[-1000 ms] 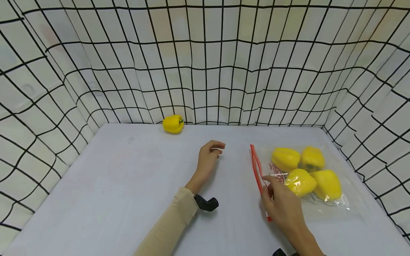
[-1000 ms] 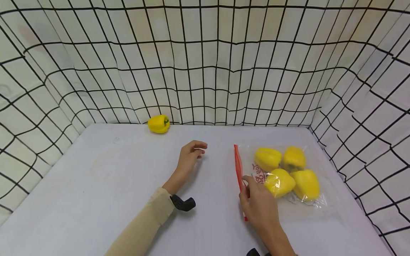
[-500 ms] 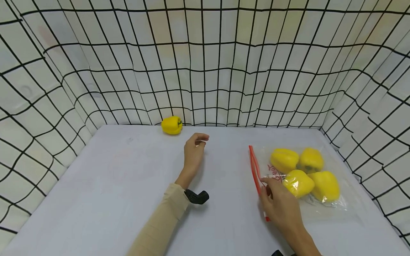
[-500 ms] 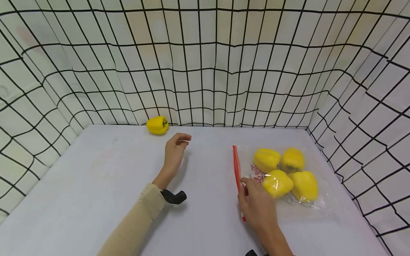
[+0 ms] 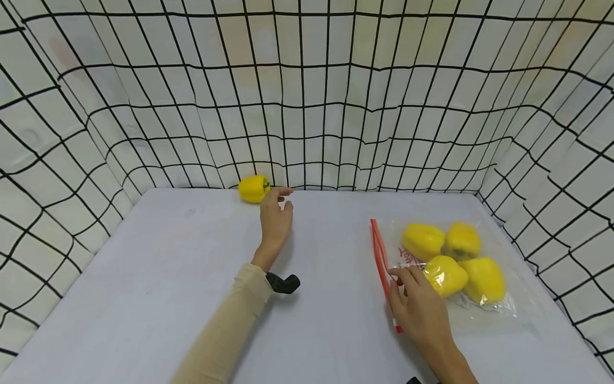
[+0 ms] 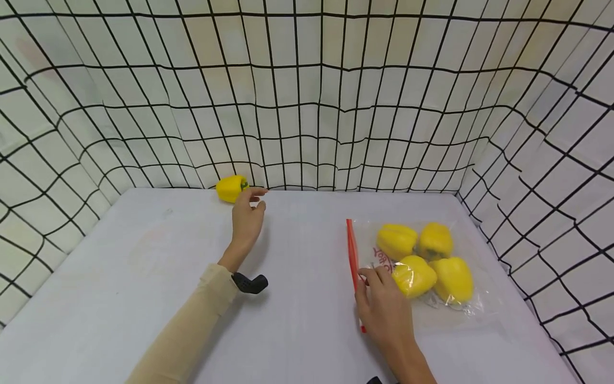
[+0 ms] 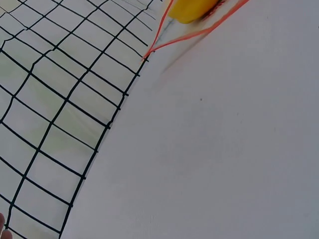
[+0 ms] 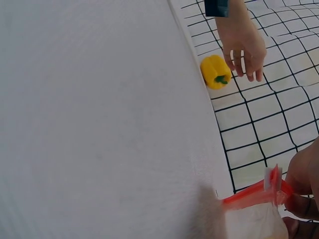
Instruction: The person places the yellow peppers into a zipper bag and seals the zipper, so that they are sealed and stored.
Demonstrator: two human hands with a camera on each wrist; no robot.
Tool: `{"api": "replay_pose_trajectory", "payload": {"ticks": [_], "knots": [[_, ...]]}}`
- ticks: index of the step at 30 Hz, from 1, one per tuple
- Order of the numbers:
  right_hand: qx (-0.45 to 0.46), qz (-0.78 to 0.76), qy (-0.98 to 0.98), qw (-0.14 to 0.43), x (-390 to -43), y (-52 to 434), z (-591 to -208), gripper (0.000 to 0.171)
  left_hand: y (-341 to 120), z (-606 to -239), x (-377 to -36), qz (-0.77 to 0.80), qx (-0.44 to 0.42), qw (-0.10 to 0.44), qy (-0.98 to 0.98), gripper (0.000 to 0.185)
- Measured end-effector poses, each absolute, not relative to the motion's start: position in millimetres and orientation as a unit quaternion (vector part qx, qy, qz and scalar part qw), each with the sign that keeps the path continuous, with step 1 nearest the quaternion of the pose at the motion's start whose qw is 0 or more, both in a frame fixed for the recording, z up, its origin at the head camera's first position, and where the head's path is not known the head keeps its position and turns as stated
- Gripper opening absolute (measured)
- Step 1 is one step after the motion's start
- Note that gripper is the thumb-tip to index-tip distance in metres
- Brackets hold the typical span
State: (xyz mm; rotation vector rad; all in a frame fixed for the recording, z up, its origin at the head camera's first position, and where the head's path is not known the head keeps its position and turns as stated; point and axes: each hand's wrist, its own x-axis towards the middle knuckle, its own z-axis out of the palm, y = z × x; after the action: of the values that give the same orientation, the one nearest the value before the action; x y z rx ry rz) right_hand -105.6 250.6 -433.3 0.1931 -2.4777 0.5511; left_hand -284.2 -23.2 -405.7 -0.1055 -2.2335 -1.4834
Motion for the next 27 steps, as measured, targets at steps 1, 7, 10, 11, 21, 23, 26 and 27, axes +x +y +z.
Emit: {"api": "replay_pose_trajectory", "payload": {"ticks": [1, 7, 10, 11, 21, 23, 26, 27], "knots": [[0.071, 0.206, -0.931, 0.292, -105.3, 250.5, -433.1, 0.020, -24.9, -405.9, -286.3, -0.531, -0.039, 0.235, -0.813, 0.029], [0.061, 0.204, -0.934, 0.286, -104.6, 250.6, -433.0, 0.021, -36.3, -409.8, -301.0, -0.517, -0.022, 0.253, -0.817, 0.036], [0.063, 0.205, -0.934, 0.286, -104.9, 250.5, -433.8, 0.021, -43.8, -412.0, -308.0, -0.523, 0.007, 0.268, -0.809, 0.037], [0.064, 0.205, -0.934, 0.286, -105.1, 250.5, -434.1, 0.021, -46.2, -412.7, -310.0, -0.525, 0.021, 0.275, -0.805, 0.038], [0.068, 0.209, -0.932, 0.290, -105.1, 250.5, -433.5, 0.020, -64.7, -415.5, -324.8, -0.526, 0.112, 0.338, -0.772, 0.045], [0.070, 0.208, -0.932, 0.290, -104.8, 250.4, -433.5, 0.020, -66.7, -415.5, -326.9, -0.530, 0.115, 0.333, -0.771, 0.049], [0.073, 0.205, -0.931, 0.292, -105.2, 250.6, -433.2, 0.021, -69.1, -416.1, -330.3, -0.537, 0.114, 0.320, -0.772, 0.057], [0.074, 0.205, -0.931, 0.293, -105.5, 250.8, -433.1, 0.021, -69.9, -416.8, -331.6, -0.539, 0.113, 0.316, -0.773, 0.060]]}}
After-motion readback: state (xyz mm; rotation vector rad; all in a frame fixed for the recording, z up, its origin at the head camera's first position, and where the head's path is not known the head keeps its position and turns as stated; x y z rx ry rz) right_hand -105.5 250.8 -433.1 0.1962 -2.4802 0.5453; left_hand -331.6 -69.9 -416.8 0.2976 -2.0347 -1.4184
